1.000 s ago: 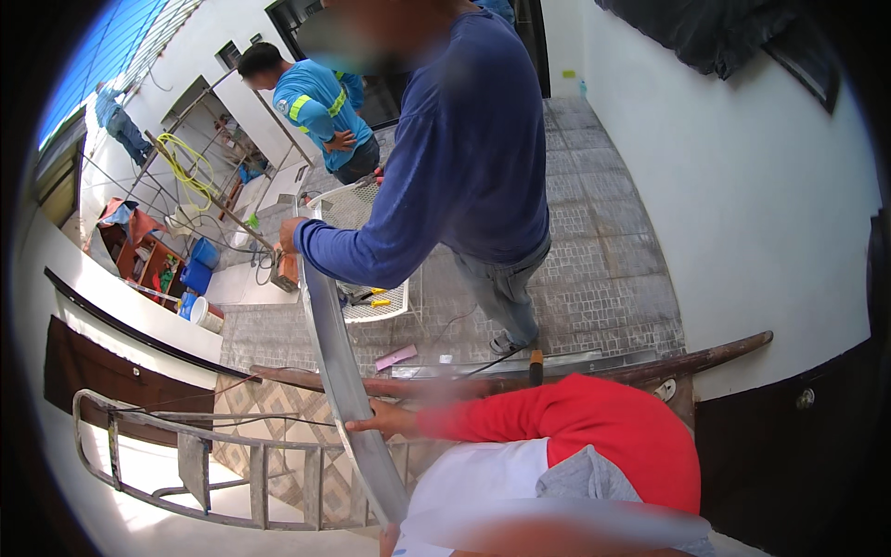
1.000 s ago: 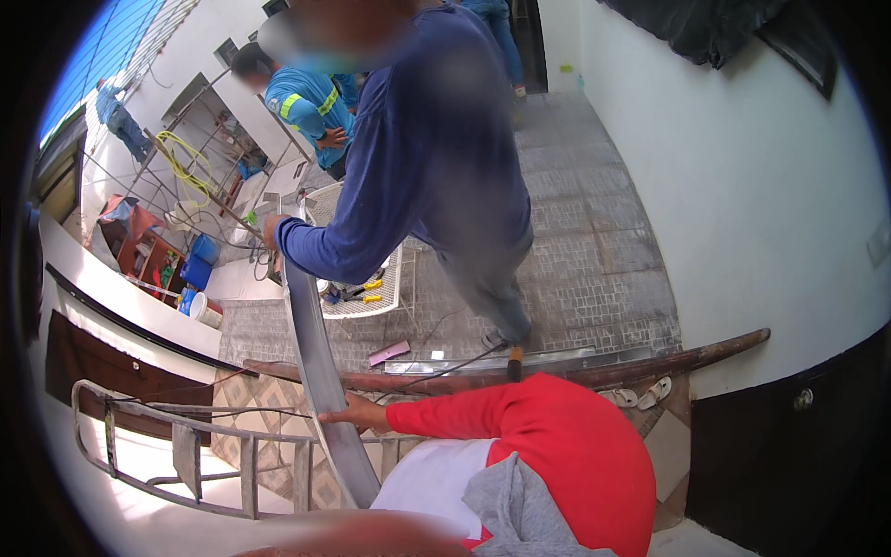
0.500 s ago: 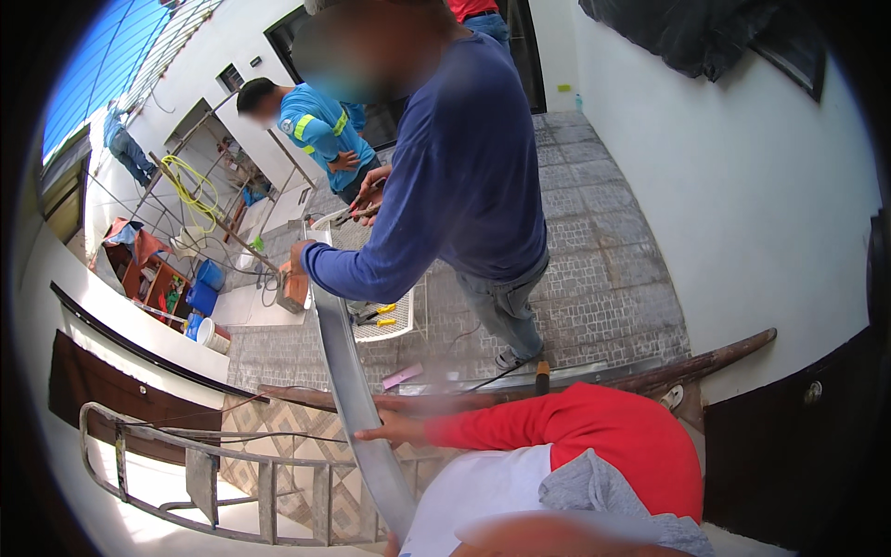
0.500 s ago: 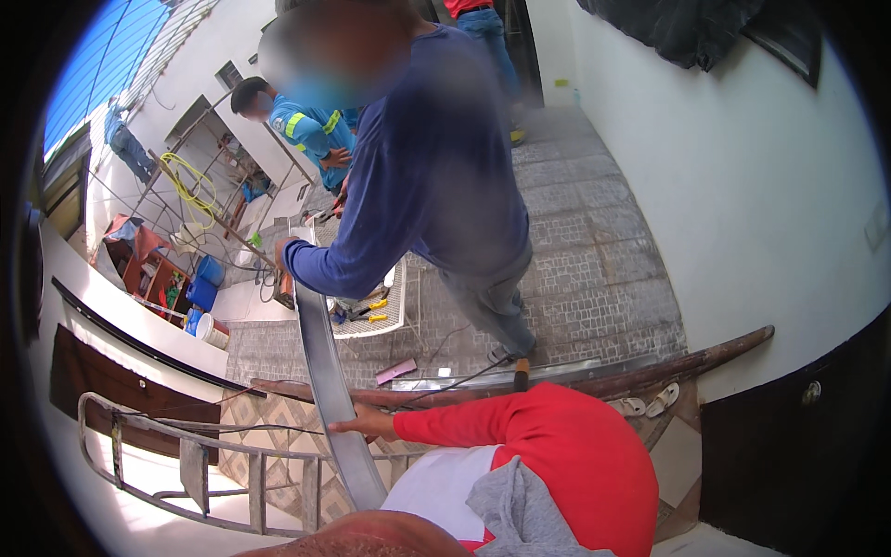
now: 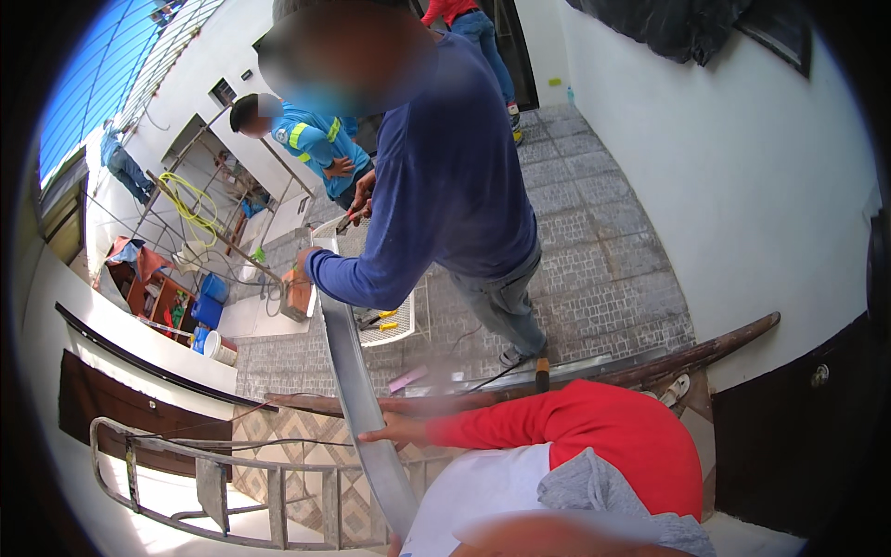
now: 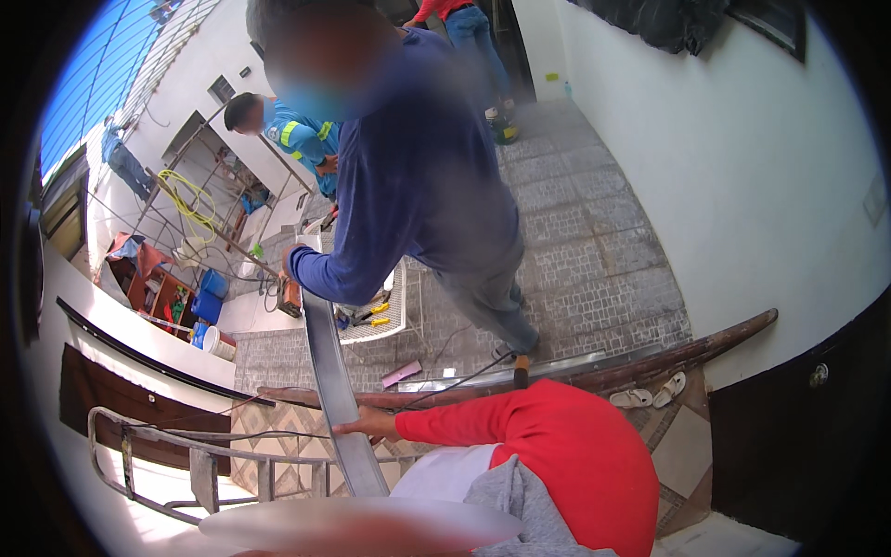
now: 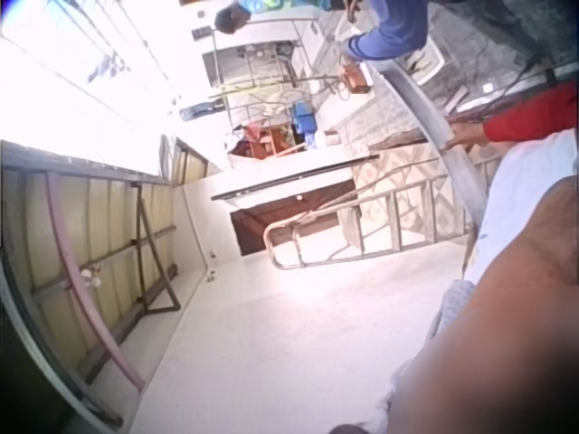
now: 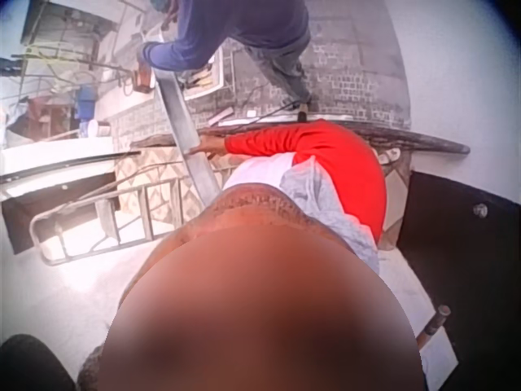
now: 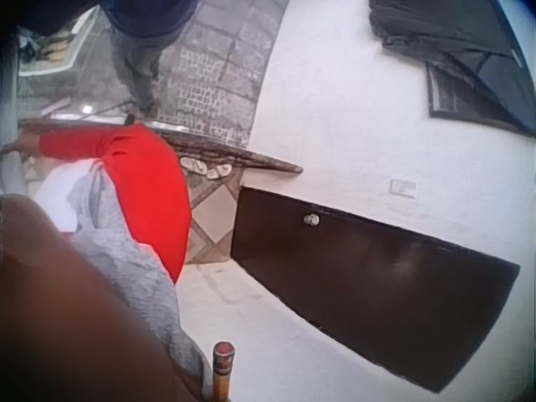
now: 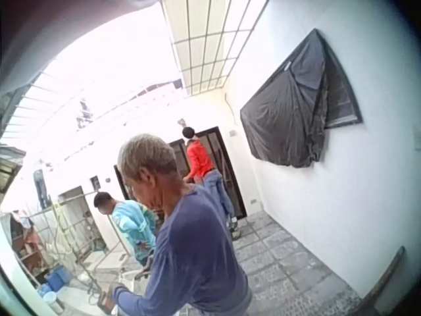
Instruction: The person measures a metal railing section with a tape measure, then positions it against a stair railing. A coworker marks the metal piece while the person holds it steady. The person then uses an angle grinder to cut the metal railing section to size.
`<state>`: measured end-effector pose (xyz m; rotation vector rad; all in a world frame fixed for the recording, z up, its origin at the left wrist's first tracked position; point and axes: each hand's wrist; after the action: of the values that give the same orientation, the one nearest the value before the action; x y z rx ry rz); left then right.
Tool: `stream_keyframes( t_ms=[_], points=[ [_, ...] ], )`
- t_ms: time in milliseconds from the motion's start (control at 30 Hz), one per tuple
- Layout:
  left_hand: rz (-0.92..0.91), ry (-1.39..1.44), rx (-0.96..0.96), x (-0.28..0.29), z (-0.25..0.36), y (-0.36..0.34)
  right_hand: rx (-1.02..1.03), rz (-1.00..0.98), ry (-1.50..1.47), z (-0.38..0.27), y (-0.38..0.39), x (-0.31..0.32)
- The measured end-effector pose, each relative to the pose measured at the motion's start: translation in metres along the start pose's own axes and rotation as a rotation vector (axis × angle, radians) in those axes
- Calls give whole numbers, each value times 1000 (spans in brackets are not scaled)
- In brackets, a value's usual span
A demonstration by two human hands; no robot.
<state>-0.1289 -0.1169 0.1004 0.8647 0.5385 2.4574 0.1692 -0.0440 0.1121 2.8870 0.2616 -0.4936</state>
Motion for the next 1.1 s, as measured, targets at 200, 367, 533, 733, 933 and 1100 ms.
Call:
stream_keyframes(
  t_ms=[200, 367, 533, 733, 933, 1100],
  points=[
    [-1, 4, 2, -4, 0, 0, -13, -66, -2, -6, 8, 13],
    [7, 12, 16, -7, -2, 3, -47, -111, -63, -7, 13, 15],
    [6, 18, 23, -10, -9, 5, -87, -121, -89, -2, 8, 21],
    [9, 24, 37, -8, -14, 8, -73, -123, -66, -1, 8, 24],
    [0, 15, 48, -2, -14, 14, -60, -75, -116, -5, 19, 27],
    [-19, 3, 49, 4, -17, 21, -50, -164, -108, -1, 18, 30]
  ],
)
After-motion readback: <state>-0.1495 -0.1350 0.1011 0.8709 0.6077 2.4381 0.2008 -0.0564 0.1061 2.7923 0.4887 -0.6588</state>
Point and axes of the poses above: each hand's wrist, its own y-axis away from the middle knuckle, its own x-axis out of the back of the hand, z = x × y, and after that the axes turned 7 degrees about y, right-handed
